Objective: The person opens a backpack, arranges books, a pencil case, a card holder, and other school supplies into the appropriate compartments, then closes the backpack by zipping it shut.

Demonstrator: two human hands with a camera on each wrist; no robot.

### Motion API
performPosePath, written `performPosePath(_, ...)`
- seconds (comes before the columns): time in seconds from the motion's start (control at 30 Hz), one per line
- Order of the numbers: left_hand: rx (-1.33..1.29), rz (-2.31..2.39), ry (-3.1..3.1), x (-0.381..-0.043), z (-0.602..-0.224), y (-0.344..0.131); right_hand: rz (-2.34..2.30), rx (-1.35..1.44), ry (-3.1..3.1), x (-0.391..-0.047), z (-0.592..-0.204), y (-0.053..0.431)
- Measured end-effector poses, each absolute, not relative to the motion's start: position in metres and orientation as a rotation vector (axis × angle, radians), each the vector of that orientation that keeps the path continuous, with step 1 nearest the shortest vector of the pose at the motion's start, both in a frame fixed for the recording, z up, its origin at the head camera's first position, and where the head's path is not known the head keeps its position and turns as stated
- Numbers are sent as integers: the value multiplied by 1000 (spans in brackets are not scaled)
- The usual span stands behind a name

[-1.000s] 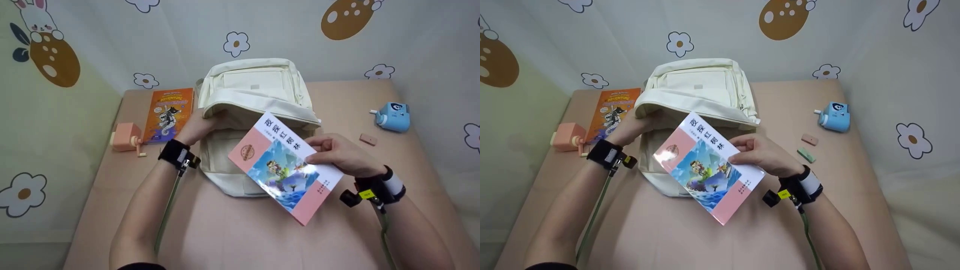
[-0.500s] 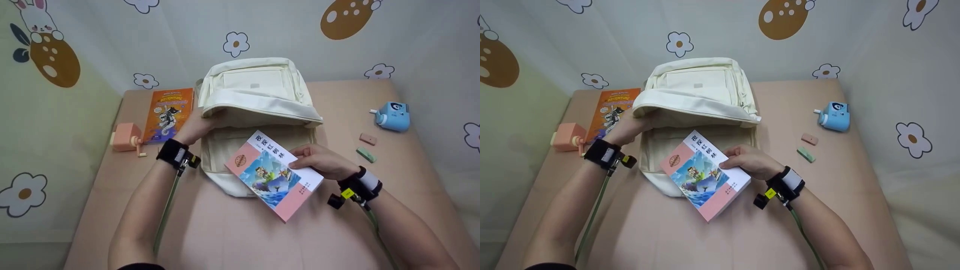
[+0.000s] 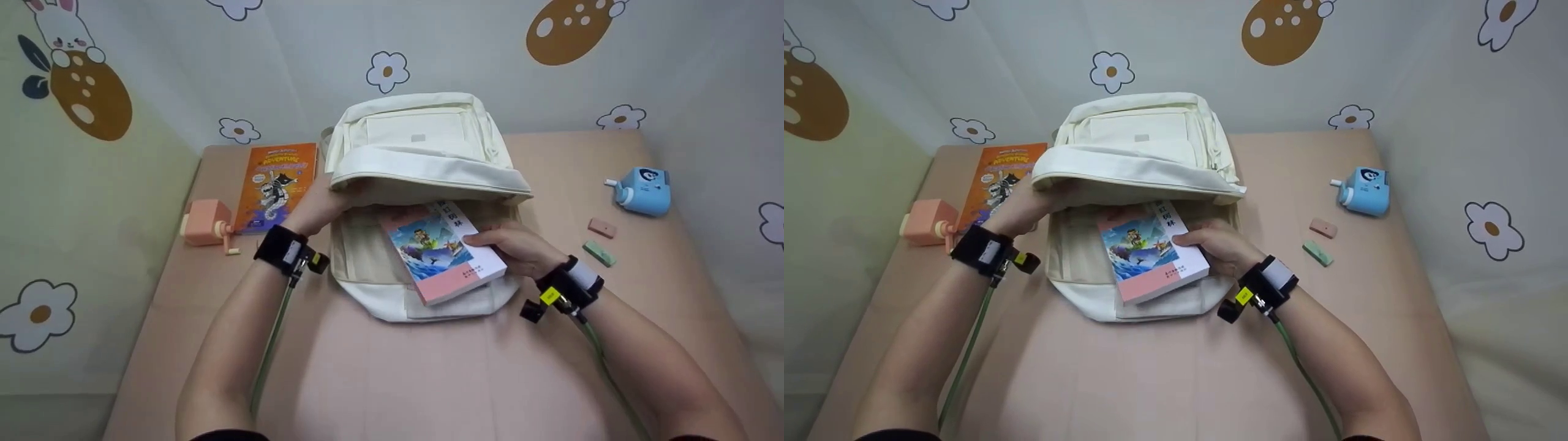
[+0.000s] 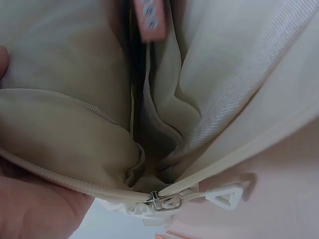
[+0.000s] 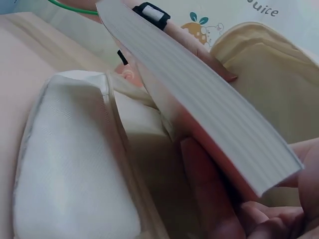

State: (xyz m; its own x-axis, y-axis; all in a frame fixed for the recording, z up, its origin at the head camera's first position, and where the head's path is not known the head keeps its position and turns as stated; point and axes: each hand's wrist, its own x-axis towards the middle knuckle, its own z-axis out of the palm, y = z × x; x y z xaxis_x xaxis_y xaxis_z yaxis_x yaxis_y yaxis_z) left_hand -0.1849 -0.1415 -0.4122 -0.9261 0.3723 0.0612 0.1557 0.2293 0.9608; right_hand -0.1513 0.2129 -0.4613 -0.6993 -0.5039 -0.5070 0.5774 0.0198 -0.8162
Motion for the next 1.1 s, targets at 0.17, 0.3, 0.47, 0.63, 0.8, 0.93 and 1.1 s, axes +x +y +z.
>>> performPosePath(0.17, 490, 1758, 2318, -184, -412, -142, -1934, 143, 1434, -162, -465, 202)
performPosePath(0.3, 498, 1756, 2314, -184, -411, -141, -2057, 178, 1414, -172, -469, 192)
performPosePath(0.47, 528, 1759, 2318, -184, -410, -140, -2190, 153, 1449, -185, -474, 182)
performPosePath(0.63, 501, 1776, 2298, -188, -416, -140, -2261, 186, 1515, -192, -475, 176)
performPosePath(0.8, 428, 1785, 2291, -197, -430, -144, -2307, 183, 1499, -191, -475, 169)
performPosePath(0.93, 437, 1762, 2307, -201, -436, -146, -2386, 163, 1527, -192, -480, 163)
performPosePath(1.1, 464, 1767, 2311, -201, -438, -146, -2496, 187, 1405, -197, -483, 156)
